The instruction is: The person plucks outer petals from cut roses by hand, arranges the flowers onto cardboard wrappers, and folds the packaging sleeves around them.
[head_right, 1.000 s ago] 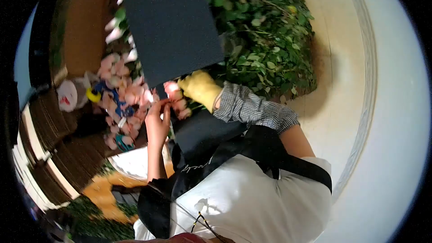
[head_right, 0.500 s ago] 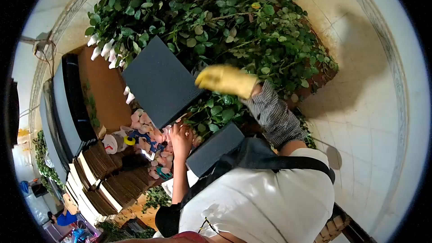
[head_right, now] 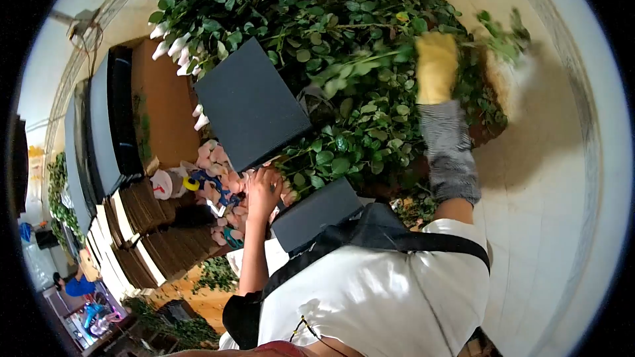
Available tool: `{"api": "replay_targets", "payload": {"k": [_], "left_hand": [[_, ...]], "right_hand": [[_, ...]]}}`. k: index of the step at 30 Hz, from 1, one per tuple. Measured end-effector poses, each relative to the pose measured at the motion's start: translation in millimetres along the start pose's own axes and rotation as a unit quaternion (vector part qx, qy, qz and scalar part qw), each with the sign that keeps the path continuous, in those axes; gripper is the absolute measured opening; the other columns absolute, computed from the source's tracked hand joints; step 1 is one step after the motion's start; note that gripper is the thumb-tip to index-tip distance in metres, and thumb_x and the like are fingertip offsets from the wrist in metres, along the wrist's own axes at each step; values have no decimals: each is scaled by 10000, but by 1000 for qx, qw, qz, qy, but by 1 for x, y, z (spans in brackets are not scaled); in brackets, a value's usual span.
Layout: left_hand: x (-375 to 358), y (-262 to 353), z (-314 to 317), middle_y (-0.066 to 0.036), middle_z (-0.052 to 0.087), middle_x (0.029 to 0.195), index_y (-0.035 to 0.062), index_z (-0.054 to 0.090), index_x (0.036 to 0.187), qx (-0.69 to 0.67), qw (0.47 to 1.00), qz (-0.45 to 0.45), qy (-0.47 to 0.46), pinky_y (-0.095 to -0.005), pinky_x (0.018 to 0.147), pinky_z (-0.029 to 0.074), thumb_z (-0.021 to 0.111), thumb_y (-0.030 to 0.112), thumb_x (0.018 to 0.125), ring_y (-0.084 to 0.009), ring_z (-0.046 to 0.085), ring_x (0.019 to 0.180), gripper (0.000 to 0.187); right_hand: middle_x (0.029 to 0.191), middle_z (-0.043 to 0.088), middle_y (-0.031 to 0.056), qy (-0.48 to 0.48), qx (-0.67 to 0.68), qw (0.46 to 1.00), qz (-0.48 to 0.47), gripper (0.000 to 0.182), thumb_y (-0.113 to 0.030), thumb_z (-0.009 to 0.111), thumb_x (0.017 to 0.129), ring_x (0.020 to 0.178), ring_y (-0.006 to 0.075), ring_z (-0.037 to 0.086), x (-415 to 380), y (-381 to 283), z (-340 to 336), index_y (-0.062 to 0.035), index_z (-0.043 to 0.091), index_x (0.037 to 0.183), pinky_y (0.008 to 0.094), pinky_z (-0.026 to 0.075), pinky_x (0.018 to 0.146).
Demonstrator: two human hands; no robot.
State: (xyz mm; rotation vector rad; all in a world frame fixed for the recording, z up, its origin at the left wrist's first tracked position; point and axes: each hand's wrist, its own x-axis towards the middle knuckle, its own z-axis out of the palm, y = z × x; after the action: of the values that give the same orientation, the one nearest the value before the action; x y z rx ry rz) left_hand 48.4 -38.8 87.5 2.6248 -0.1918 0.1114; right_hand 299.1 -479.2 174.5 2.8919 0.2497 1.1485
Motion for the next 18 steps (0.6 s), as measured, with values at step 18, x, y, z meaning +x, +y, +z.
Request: {"api": "replay_targets", "payload": {"k": [18], "left_hand": [[-5,90,-91,-60,571,1184,-10,401,1469,-638,748,-44,176,-239,803,457,578,-10,968,-101,556,1007,532]], "right_hand": [[942,642,173,-234,257,935,-73,400,164,613,745,907,370,625,-48,-75,-161,-37,664,1086,434,510,803]]}}
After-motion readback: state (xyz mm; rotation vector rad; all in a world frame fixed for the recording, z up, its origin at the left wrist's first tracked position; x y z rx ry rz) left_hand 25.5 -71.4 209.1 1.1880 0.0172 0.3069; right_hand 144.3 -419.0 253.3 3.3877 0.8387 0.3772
